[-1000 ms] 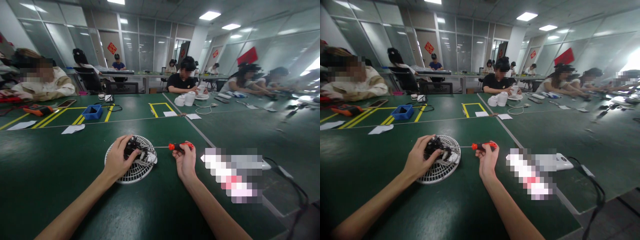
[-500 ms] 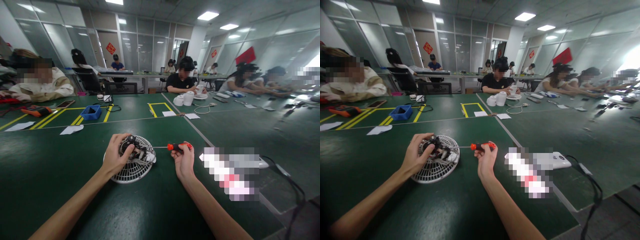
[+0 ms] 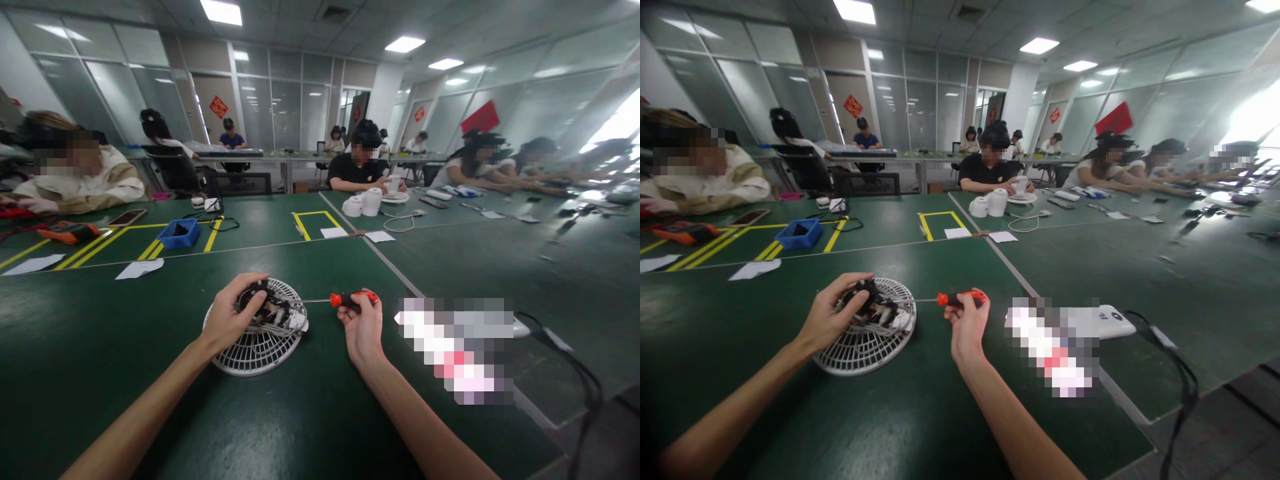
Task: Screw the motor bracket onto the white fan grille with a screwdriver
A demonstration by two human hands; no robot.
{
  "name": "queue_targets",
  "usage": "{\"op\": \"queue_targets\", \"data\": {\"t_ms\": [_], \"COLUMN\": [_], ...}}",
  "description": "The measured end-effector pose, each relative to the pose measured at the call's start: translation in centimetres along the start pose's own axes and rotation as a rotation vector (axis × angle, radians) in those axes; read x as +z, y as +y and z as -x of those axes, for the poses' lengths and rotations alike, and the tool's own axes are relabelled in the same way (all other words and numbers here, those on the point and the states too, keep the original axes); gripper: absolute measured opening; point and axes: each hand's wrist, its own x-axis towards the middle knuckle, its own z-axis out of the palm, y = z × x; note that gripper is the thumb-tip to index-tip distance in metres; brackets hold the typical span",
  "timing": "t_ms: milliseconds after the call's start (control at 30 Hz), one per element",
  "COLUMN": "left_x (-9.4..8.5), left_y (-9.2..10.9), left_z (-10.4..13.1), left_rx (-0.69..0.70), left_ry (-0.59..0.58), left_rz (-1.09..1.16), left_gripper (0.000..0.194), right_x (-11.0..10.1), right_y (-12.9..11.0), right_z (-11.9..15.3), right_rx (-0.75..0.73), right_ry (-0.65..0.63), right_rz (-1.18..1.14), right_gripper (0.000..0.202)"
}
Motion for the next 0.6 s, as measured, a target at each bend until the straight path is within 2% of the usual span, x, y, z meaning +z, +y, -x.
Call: {"op": "queue_targets", "data": {"t_ms": [133, 333, 500, 600], "left_x": [0.1, 0.2, 0.0, -0.2], "left_y": [-0.1, -0.4, -0.9, -0.9], "left_z": [0.3, 1.0, 1.2, 1.1], "left_rx": [0.034, 0.073, 0.164, 0.202], "left_ry": [0.053, 0.061, 0.094, 0.056], "left_rz": [-0.021, -0.095, -0.150, -0.206], "left_gripper": [0.032, 0.035, 0.048, 0.038], "right_x": [0.0, 0.2, 0.2, 0.1], "right_y": [0.1, 0.3, 0.6, 0.7], "right_z": [0.0, 0.3, 0.3, 0.2], "right_rx": [0.004, 0.017, 0.006, 0.010], "right_ry": [0.012, 0.007, -0.008, -0.006], "right_rz": [-0.011, -0.015, -0.016, -0.013], "right_gripper": [0.050, 0.051, 0.050, 0.050]}}
